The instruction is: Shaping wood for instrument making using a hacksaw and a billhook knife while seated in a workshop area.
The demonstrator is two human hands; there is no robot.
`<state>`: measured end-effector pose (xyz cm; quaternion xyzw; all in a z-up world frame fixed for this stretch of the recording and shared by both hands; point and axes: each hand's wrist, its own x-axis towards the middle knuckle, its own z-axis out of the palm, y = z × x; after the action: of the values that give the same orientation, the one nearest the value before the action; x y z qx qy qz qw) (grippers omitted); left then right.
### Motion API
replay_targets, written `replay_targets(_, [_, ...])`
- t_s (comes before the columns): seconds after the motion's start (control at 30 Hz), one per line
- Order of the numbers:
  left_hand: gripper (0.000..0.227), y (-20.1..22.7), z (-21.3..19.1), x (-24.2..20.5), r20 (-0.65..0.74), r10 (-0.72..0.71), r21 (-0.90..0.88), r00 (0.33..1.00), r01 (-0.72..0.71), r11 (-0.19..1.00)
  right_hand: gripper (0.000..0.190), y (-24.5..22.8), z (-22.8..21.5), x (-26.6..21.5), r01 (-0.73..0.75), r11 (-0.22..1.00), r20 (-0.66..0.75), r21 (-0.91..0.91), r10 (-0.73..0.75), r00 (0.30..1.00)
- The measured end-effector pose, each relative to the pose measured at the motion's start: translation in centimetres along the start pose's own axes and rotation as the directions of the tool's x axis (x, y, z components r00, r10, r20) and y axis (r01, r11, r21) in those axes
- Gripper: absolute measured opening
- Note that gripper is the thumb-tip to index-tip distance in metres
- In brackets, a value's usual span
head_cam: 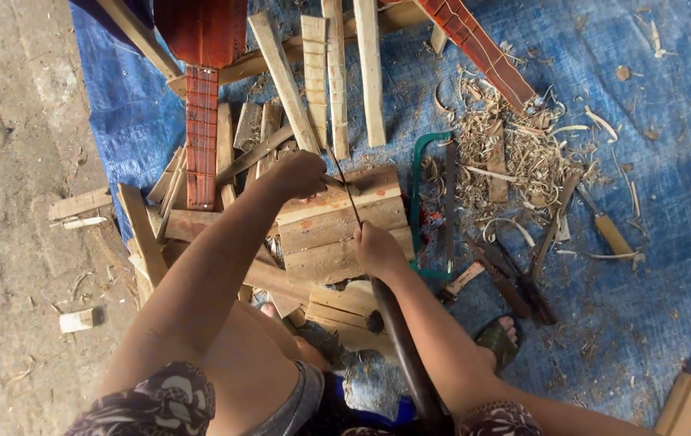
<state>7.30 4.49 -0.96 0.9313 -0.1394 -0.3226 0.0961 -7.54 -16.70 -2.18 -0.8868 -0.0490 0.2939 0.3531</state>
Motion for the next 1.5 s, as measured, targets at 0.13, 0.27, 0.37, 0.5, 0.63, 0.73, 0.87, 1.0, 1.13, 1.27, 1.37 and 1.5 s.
replay_targets(0.13, [0.018, -0.9, -2.5, -1.1, 0.079, -0.006, -0.049, 0.997, 0.010, 0.999, 0.032, -3.8, -3.4, -1.8, 0.028, 0.898, 0.066, 0.439, -0.063, 0.996])
replay_targets(0.27, [0.018, -1.6, -1.5, -1.5, 0.118, -0.019, -0.255, 0.993, 0.049, 0.966, 0.034, -7.2, -7.5, -5.6, 0.158, 0.933, -0.065, 0.324, -0.145, 0.987])
replay_targets(0.37, [0.016, -1.5, -1.2, -1.0, 0.082, 0.025, -0.139, 0.996, -0.013, 0.990, 0.026, -9.5, -8.6, -7.0, 0.196, 0.968, -0.125, 0.156, -0.177, 0.976])
replay_targets(0.5, [0.016, -2.2, -1.6, 0.4, 0.113, 0.028, -0.219, 0.993, -0.003, 0.976, 0.055, -4.8, -3.5, -2.2, -0.022, 0.997, 0.097, -0.068, 0.029, 0.995])
replay_targets(0.63, [0.015, -3.8, -2.4, 1.9, 0.078, 0.023, -0.332, 0.997, 0.004, 0.943, 0.032, 7.5, 3.1, 5.1, 0.076, 0.986, -0.147, -0.151, -0.099, 0.984])
replay_targets(0.73, [0.019, -3.9, -1.9, -0.2, 0.098, 0.000, -0.514, 0.995, 0.051, 0.857, 0.036, 2.3, -0.3, 1.9, 0.096, 0.981, -0.056, 0.170, -0.088, 0.995])
replay_targets(0.87, [0.025, -0.3, -5.6, -3.5, 0.199, 0.015, -0.470, 0.980, 0.082, 0.879, 0.030, -8.1, -6.8, -6.0, 0.168, 0.986, -0.122, -0.006, -0.167, 0.978])
replay_targets(1.0, [0.014, 0.6, -3.6, -1.8, 0.181, 0.118, 0.218, 0.976, -0.157, 0.963, 0.021, -9.6, -6.5, -7.6, 0.183, 0.976, -0.180, -0.117, -0.202, 0.963])
replay_targets(1.13, [0.016, -0.6, -2.0, 0.3, 0.118, 0.106, 0.174, 0.987, -0.126, 0.977, 0.026, 2.4, 0.9, 2.3, 0.068, 0.996, -0.052, -0.051, -0.071, 0.996])
replay_targets(1.27, [0.022, 0.2, -1.0, -0.6, 0.128, 0.132, 0.418, 0.983, -0.175, 0.891, 0.028, -1.1, -1.9, -0.8, 0.066, 0.975, -0.021, 0.211, -0.063, 0.998])
replay_targets(1.37, [0.024, -0.4, -1.0, -0.3, 0.133, 0.127, 0.494, 0.983, -0.177, 0.851, 0.029, -7.6, -7.4, -5.8, 0.072, 0.925, -0.037, 0.373, -0.062, 0.997])
replay_targets(1.5, [0.023, -1.5, -0.8, 1.0, 0.140, 0.056, 0.115, 0.989, -0.073, 0.991, 0.029, -12.7, -10.5, -9.8, 0.189, 0.963, -0.150, 0.194, -0.161, 0.975])
